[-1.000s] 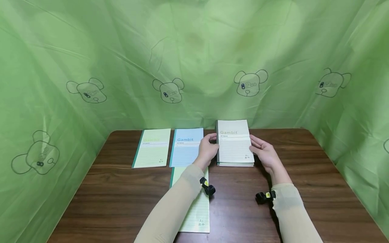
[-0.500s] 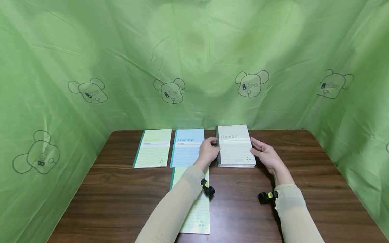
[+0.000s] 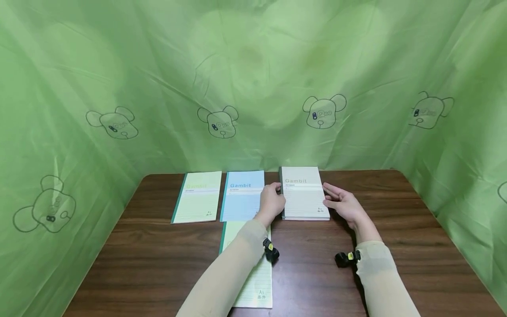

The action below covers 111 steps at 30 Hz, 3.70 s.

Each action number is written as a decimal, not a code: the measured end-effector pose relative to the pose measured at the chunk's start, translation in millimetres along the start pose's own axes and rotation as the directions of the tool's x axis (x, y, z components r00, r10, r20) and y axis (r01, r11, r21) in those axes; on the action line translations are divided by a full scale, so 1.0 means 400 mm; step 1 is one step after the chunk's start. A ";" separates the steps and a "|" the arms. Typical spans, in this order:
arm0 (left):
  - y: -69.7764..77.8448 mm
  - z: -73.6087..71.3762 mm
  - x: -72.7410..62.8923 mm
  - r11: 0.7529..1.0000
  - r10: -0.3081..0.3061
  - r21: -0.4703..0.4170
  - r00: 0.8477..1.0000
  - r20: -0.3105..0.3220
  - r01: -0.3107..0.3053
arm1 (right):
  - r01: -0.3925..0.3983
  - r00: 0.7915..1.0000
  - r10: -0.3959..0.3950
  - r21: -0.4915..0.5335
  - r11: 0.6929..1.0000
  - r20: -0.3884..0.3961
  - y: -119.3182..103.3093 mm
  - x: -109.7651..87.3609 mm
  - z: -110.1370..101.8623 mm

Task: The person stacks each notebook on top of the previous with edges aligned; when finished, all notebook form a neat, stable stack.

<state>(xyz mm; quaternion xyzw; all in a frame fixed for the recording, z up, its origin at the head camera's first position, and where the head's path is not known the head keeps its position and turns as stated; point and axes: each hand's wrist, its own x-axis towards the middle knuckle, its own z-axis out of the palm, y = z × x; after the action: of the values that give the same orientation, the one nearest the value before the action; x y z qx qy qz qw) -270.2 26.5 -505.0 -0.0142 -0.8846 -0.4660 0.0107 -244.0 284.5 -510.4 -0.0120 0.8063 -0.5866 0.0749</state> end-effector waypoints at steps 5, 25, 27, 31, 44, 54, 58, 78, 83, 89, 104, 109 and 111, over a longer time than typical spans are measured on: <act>-0.001 0.001 -0.003 1.000 -0.003 -0.008 1.000 0.004 0.003 | -0.003 1.000 0.003 0.008 1.000 -0.009 0.002 0.002 0.003; -0.004 -0.010 -0.013 0.999 -0.027 -0.017 0.998 0.048 0.027 | -0.066 0.996 0.065 -0.004 0.998 -0.067 -0.014 -0.001 0.025; -0.003 -0.019 -0.015 1.000 -0.019 -0.020 0.998 0.066 0.020 | -0.074 0.995 0.074 -0.006 0.997 -0.067 -0.026 -0.007 0.026; -0.003 -0.044 -0.021 0.998 0.007 -0.057 0.993 0.117 0.000 | -0.081 0.995 0.081 0.003 0.997 -0.065 -0.047 -0.016 0.027; -0.031 -0.130 -0.073 0.985 0.133 -0.125 0.981 0.138 -0.116 | -0.091 0.988 0.085 -0.043 0.995 -0.125 -0.137 -0.056 0.038; -0.056 -0.238 -0.113 0.984 0.121 -0.145 0.984 0.133 -0.101 | 0.045 0.996 -0.049 -0.057 0.997 -0.074 -0.206 -0.095 0.085; -0.058 -0.288 -0.129 0.989 0.120 -0.098 0.985 0.123 -0.108 | 0.069 0.996 -0.074 -0.109 0.992 -0.044 -0.235 -0.124 0.125; -0.146 -0.447 -0.261 0.983 0.124 0.120 0.983 0.133 -0.141 | 0.048 0.997 -0.037 -0.165 0.985 0.069 -0.183 -0.252 0.280; -0.184 -0.451 -0.302 0.969 0.104 0.210 0.987 0.122 -0.128 | 0.046 0.984 -0.021 -0.135 0.990 0.179 -0.166 -0.263 0.311; -0.216 -0.456 -0.331 0.965 0.042 0.252 0.990 0.134 -0.075 | 0.068 0.963 -0.029 -0.138 0.988 0.267 -0.153 -0.273 0.337; -0.195 -0.435 -0.395 0.979 0.013 0.199 0.987 0.158 -0.044 | 0.072 0.967 -0.030 -0.155 0.985 0.254 -0.174 -0.286 0.374; -0.189 -0.424 -0.398 0.991 -0.090 0.106 0.990 0.106 0.078 | 0.036 0.968 -0.005 -0.121 0.992 0.252 -0.178 -0.286 0.377; -0.190 -0.419 -0.399 0.992 -0.118 0.047 0.989 0.093 0.114 | 0.024 0.967 0.003 -0.104 0.994 0.254 -0.176 -0.285 0.375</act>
<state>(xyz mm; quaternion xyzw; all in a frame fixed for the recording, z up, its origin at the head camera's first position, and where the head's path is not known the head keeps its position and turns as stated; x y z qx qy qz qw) -112.4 -157.1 -477.9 0.0152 -0.8929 -0.4462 -0.0584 -115.9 133.0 -476.5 -0.0950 0.8201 -0.5369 0.1736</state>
